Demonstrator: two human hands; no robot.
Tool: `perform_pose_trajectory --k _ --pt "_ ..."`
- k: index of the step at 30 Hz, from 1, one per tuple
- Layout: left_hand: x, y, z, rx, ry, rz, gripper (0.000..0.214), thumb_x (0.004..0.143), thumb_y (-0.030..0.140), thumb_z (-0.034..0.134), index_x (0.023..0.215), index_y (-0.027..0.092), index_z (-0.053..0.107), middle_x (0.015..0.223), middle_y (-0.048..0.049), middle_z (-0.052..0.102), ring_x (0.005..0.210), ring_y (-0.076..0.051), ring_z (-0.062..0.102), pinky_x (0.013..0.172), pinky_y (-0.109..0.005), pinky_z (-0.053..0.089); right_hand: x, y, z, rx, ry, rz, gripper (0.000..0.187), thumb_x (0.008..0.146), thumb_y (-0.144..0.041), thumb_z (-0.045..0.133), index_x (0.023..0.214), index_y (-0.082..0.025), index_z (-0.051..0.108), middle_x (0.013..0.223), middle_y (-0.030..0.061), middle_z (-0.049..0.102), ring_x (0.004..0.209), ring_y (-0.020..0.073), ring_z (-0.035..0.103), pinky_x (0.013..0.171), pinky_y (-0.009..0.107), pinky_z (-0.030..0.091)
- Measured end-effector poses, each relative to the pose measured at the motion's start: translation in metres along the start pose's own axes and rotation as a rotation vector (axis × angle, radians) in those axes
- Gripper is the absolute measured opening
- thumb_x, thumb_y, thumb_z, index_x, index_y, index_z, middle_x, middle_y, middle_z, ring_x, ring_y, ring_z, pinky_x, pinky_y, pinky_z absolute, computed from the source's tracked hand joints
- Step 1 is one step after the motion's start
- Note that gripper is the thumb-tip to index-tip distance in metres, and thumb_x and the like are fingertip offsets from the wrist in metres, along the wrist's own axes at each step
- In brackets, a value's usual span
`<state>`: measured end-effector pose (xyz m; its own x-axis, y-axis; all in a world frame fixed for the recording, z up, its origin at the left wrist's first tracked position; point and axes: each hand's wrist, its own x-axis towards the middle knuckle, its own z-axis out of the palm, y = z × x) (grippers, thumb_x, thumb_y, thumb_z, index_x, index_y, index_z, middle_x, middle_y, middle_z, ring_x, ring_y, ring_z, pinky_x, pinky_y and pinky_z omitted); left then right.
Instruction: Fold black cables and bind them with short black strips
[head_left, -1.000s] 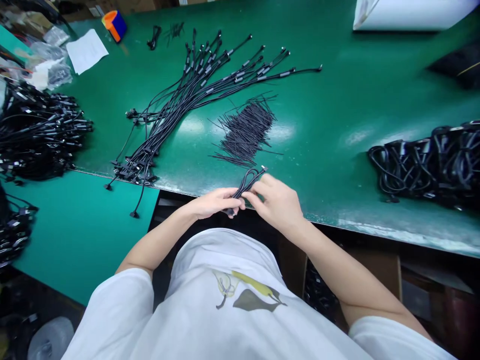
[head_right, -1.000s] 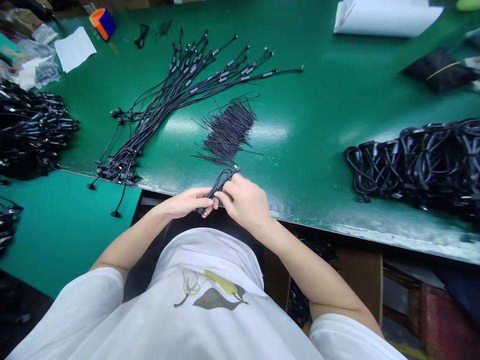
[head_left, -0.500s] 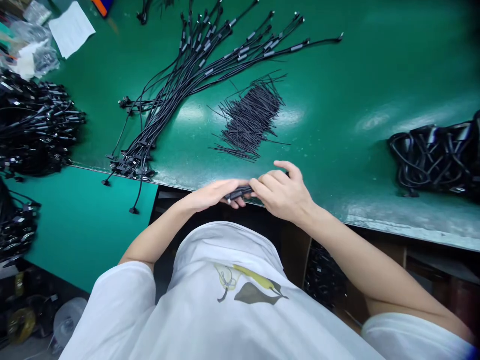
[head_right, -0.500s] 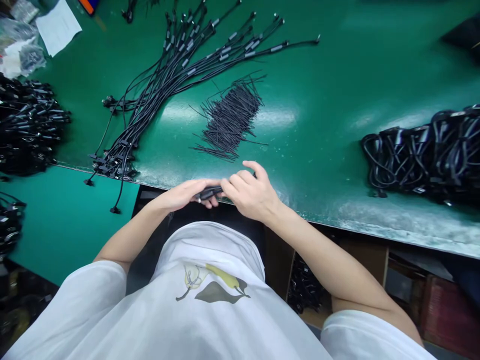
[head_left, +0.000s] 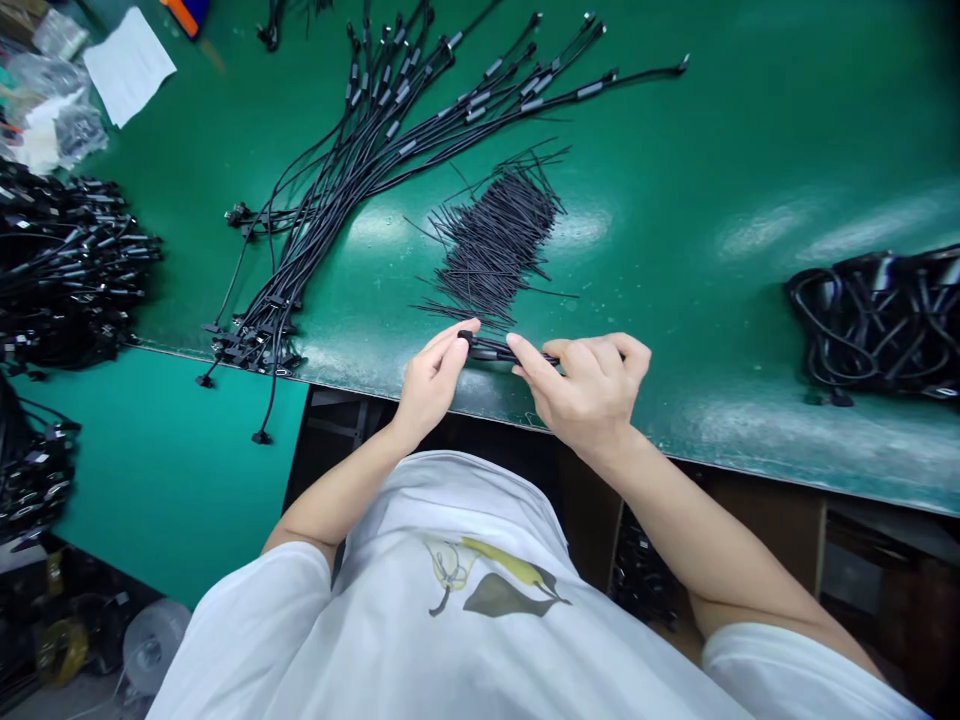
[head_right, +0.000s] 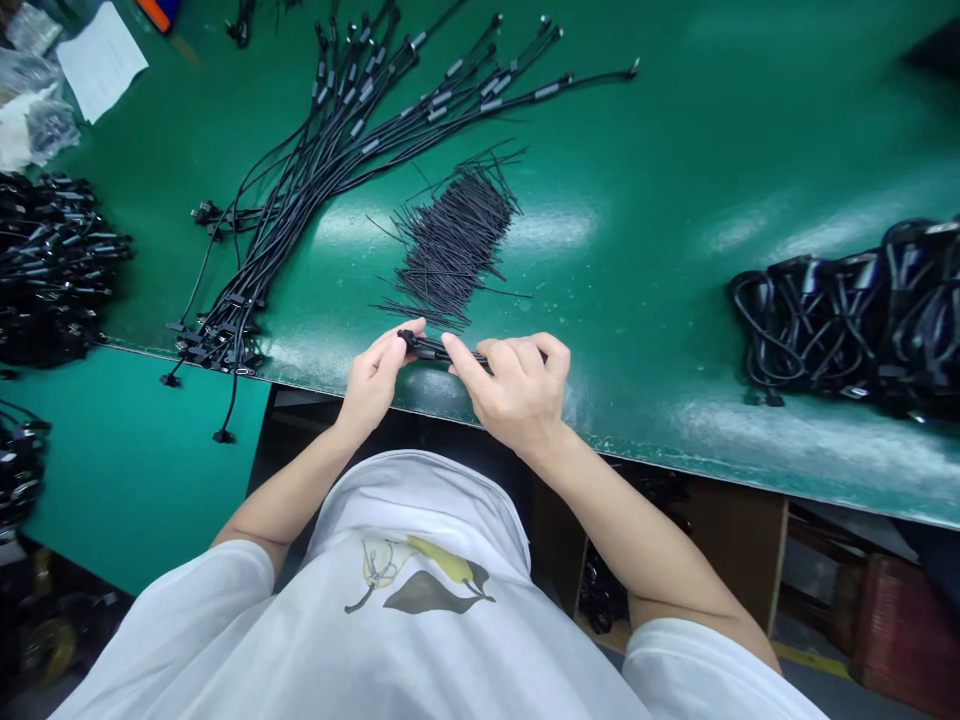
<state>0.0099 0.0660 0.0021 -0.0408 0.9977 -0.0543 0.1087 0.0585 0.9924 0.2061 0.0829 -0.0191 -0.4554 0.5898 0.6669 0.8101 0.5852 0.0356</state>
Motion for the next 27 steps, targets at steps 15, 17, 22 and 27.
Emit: perform_pose_trajectory --k 15,17,22,27 --pt "0.032 -0.004 0.02 -0.423 0.006 -0.352 0.023 0.085 0.038 0.065 0.1 0.02 0.062 0.106 -0.003 0.066 0.102 -0.017 0.065 0.1 -0.036 0.049 -0.008 0.019 0.024 0.066 -0.197 0.099 0.031 0.098 -0.032 0.052 0.126 -0.033 0.064 0.086 0.003 0.064 0.078 0.0156 0.047 0.082 0.036 0.026" --pt "0.036 -0.009 0.019 -0.391 -0.076 -0.376 0.032 0.088 0.046 0.06 0.108 0.02 0.063 0.115 -0.0063 0.066 0.107 -0.019 0.065 0.101 -0.037 0.049 -0.012 0.025 0.024 0.037 -0.186 0.076 0.029 0.098 -0.032 0.053 0.124 -0.03 0.065 0.083 0.0019 0.064 0.075 0.015 0.045 0.081 0.034 0.027" --pt "0.036 -0.013 -0.007 -0.089 -0.123 -0.247 0.046 0.087 0.048 0.062 0.125 0.022 0.06 0.138 -0.0109 0.06 0.128 -0.024 0.057 0.11 -0.041 0.045 -0.035 0.063 0.009 -0.067 -0.234 0.188 0.029 0.1 -0.035 0.047 0.114 -0.024 0.07 0.07 0.0008 0.06 0.07 0.0148 0.045 0.078 0.032 0.029" --pt "0.034 -0.017 -0.061 0.072 0.086 -0.297 0.02 0.081 0.043 0.068 0.099 0.036 0.074 0.107 0.0043 0.075 0.116 -0.025 0.066 0.115 -0.048 0.043 -0.067 0.149 -0.045 -0.364 -0.204 0.644 0.046 0.103 -0.043 0.032 0.116 -0.019 0.069 0.081 0.0074 0.063 0.078 0.0194 0.052 0.079 0.035 0.033"
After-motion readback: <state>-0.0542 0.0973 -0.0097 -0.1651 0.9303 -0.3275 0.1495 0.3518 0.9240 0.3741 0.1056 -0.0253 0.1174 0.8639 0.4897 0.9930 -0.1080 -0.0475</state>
